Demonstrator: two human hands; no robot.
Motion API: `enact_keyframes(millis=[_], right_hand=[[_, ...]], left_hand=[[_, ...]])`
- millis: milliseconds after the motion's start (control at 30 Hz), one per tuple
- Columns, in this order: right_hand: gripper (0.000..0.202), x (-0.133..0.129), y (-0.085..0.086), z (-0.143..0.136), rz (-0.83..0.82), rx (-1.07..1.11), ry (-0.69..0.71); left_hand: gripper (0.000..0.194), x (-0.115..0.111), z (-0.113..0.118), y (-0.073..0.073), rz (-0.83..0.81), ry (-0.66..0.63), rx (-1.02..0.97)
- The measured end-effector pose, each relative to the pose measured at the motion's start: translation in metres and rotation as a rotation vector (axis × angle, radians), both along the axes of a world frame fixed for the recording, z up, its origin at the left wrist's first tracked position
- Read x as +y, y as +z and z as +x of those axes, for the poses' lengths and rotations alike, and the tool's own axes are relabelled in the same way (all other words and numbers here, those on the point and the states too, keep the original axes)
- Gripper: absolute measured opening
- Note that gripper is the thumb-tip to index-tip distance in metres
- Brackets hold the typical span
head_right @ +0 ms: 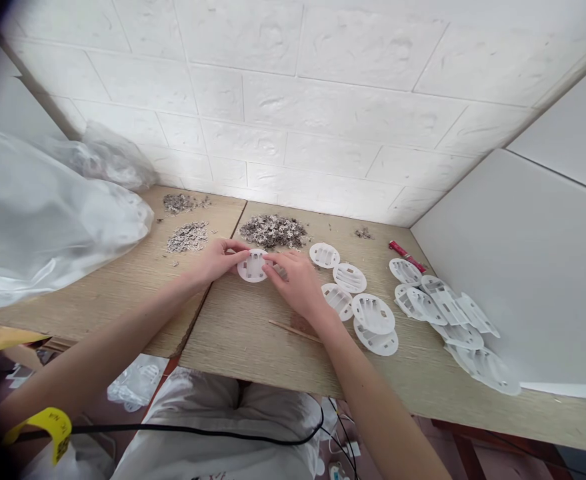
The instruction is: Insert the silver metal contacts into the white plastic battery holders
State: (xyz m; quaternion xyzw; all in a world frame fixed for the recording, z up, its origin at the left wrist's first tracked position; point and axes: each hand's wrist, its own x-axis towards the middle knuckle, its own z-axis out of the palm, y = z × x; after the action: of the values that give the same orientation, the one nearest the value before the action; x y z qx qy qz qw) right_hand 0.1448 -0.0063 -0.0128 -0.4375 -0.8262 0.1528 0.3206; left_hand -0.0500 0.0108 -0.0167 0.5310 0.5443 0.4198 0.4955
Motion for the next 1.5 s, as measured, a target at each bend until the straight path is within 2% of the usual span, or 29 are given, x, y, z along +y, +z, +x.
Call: enact_keyframes(millis=[100, 200, 400, 633, 967, 1067, 1167, 1300, 1500], right_hand=[[0.027, 0.001, -0.004, 0.0, 0.068, -0.139, 0.06], [0.027, 0.002, -0.007, 0.0, 0.062, -0.2, 0.057], [0.027, 0.002, -0.011, 0.001, 0.113, -0.211, 0.075], [0.027, 0.002, -0.013, 0.0, 0.147, -0.235, 0.091], [0.02, -0.002, -0.008, -0.006, 0.151, -0.291, 0.083], [0.026, -0.004, -0.01, -0.008, 0.173, -0.289, 0.08], [0.034, -0.005, -0.012, -0.01, 0.16, -0.264, 0.088], [0.039, -0.006, -0.013, -0.011, 0.109, -0.209, 0.109], [0.045, -0.005, -0.013, -0.008, 0.076, -0.084, 0.139]], left_hand=[[0.014, 0.002, -0.004, -0.003, 0.114, 0.009, 0.194], [0.014, 0.004, -0.007, -0.004, 0.146, -0.003, 0.233], [0.009, 0.006, -0.009, -0.004, 0.335, -0.009, 0.365], [0.011, 0.009, -0.009, -0.009, 0.366, -0.024, 0.415], [0.011, 0.006, -0.009, -0.005, 0.333, -0.097, 0.477], [0.013, 0.005, -0.01, -0.008, 0.336, -0.102, 0.498], [0.018, 0.005, -0.011, -0.011, 0.343, -0.126, 0.455], [0.022, 0.004, -0.01, -0.013, 0.29, -0.125, 0.231], [0.019, -0.003, -0.002, -0.01, 0.37, -0.114, 0.039]])
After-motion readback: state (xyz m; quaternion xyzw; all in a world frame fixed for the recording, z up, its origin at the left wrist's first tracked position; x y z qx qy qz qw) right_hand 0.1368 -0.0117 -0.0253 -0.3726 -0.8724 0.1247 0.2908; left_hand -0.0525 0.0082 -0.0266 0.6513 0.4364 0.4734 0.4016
